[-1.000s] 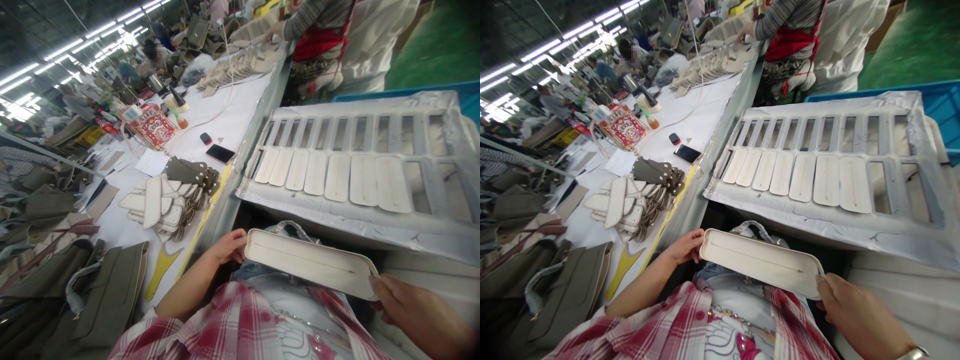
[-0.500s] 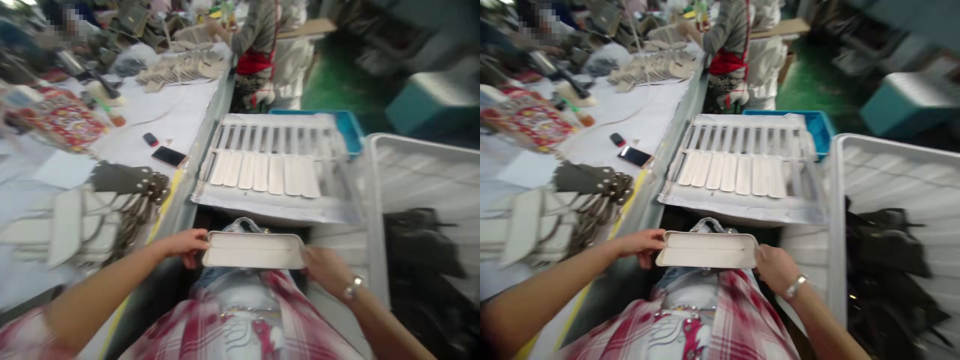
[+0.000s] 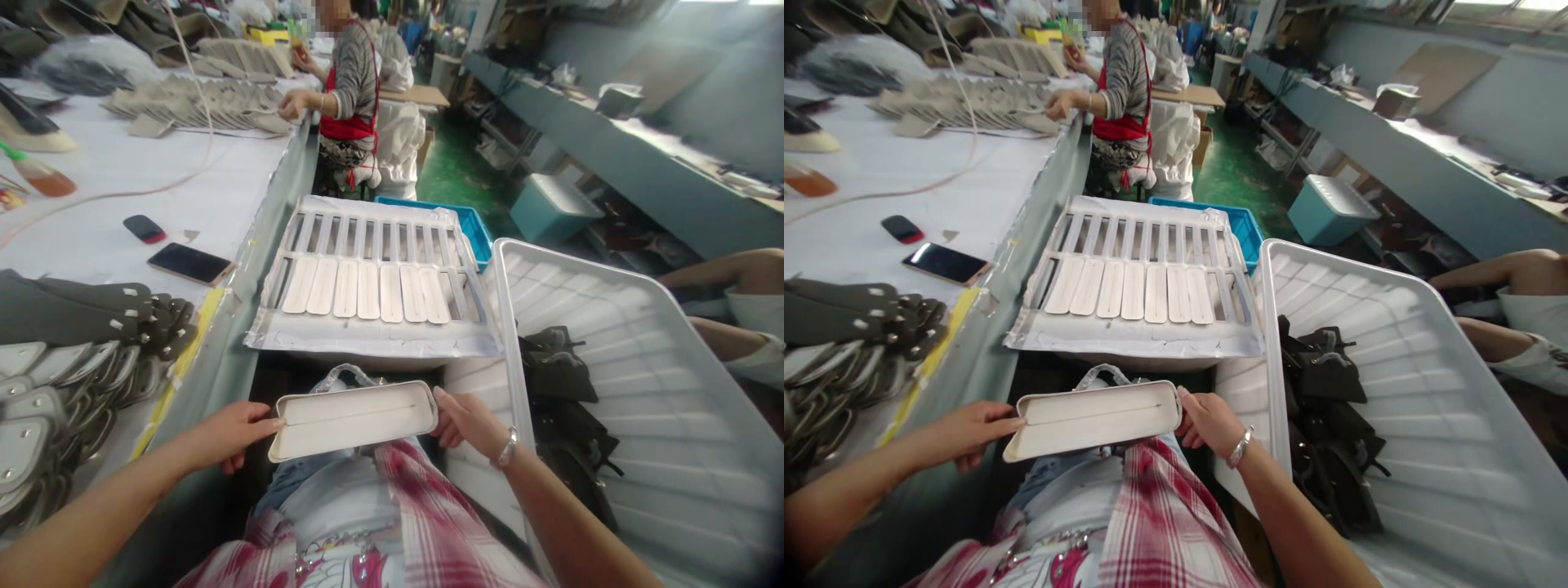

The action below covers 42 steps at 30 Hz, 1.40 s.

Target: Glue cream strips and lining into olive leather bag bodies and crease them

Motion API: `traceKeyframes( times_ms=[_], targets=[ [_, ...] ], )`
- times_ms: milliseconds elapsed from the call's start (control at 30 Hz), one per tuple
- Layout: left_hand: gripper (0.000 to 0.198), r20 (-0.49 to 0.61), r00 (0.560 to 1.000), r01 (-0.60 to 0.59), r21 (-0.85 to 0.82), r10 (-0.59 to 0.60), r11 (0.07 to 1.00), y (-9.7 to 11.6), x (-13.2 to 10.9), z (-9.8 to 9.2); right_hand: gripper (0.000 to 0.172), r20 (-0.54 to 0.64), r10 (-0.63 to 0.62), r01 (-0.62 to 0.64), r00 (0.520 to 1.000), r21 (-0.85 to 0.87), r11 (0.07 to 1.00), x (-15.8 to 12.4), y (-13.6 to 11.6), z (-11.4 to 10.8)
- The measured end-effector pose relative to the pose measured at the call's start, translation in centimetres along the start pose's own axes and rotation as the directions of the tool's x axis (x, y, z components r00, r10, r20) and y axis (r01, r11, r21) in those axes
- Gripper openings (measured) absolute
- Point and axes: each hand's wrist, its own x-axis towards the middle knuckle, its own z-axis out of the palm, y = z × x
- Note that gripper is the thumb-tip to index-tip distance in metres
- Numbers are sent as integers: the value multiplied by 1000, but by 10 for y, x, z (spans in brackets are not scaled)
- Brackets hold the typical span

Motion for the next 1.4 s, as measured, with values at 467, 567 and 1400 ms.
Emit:
traceKeyframes(
  times_ms=[467,567,1400],
  targets=[
    [54,50,545,-540,785,837,305,133,40,102,32,33,-150,152,988,-381,912,7,-3,1],
    [52,72,549,-518,811,833,272,133,45,102,32,46,-130,138,990,-363,921,11,-4,-1],
    [66,65,601,-557,749,797,359,133,41,92,40,440,-140,-187,887,620,762,55,42,-7]
  ],
)
